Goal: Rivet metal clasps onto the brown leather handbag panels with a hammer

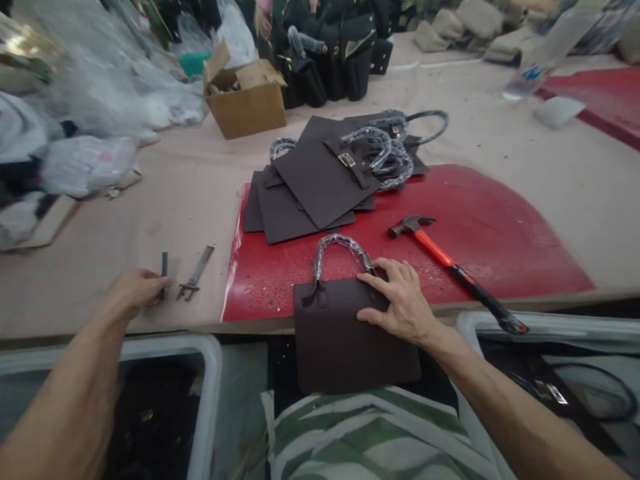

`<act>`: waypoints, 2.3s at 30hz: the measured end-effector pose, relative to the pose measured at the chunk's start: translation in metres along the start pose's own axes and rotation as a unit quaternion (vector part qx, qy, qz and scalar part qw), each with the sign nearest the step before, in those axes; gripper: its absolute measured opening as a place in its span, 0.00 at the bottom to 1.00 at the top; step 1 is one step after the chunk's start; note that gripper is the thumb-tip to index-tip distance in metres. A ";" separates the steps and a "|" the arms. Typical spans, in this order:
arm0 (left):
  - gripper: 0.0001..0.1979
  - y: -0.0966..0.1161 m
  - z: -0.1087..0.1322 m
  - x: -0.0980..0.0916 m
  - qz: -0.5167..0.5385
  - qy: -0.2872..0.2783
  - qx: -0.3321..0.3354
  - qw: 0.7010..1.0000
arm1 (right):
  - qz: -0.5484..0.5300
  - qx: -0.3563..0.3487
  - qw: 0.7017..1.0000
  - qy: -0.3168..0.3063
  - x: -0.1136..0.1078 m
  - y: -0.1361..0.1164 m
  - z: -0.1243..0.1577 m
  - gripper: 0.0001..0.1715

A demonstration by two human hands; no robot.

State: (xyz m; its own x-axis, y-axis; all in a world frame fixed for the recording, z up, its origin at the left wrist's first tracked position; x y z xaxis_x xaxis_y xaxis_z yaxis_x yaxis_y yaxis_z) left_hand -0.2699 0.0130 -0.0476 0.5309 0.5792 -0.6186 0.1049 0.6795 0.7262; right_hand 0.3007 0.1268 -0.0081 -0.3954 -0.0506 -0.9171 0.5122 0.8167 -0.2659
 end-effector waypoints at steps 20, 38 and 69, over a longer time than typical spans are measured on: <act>0.17 0.085 0.290 0.188 0.336 -0.291 0.123 0.887 | 0.030 0.030 0.999 -0.022 -0.003 -0.018 -0.002 0.42; 0.08 0.082 0.322 0.211 0.210 -0.229 0.269 0.911 | -0.022 -0.016 0.999 -0.024 0.007 -0.027 -0.008 0.37; 0.07 0.103 0.349 0.206 0.086 -0.128 0.463 0.873 | -0.026 -0.022 0.999 -0.022 0.004 -0.027 -0.007 0.39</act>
State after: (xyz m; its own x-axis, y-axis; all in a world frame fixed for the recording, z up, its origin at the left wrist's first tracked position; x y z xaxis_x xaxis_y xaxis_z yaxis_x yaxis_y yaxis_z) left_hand 0.1433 0.0453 0.0046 0.7645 0.4359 -0.4748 0.5765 -0.1329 0.8062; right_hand 0.2801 0.1083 -0.0030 -0.3863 -0.1183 -0.9148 0.4579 0.8363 -0.3015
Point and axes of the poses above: each hand's wrist, its own z-axis away from the middle knuckle, its own x-axis out of the palm, y = z × x, the point moved 10 cm from there along -z, towards the middle knuckle, and after that the axes turned 14 degrees about -x, right-handed, at the moved point
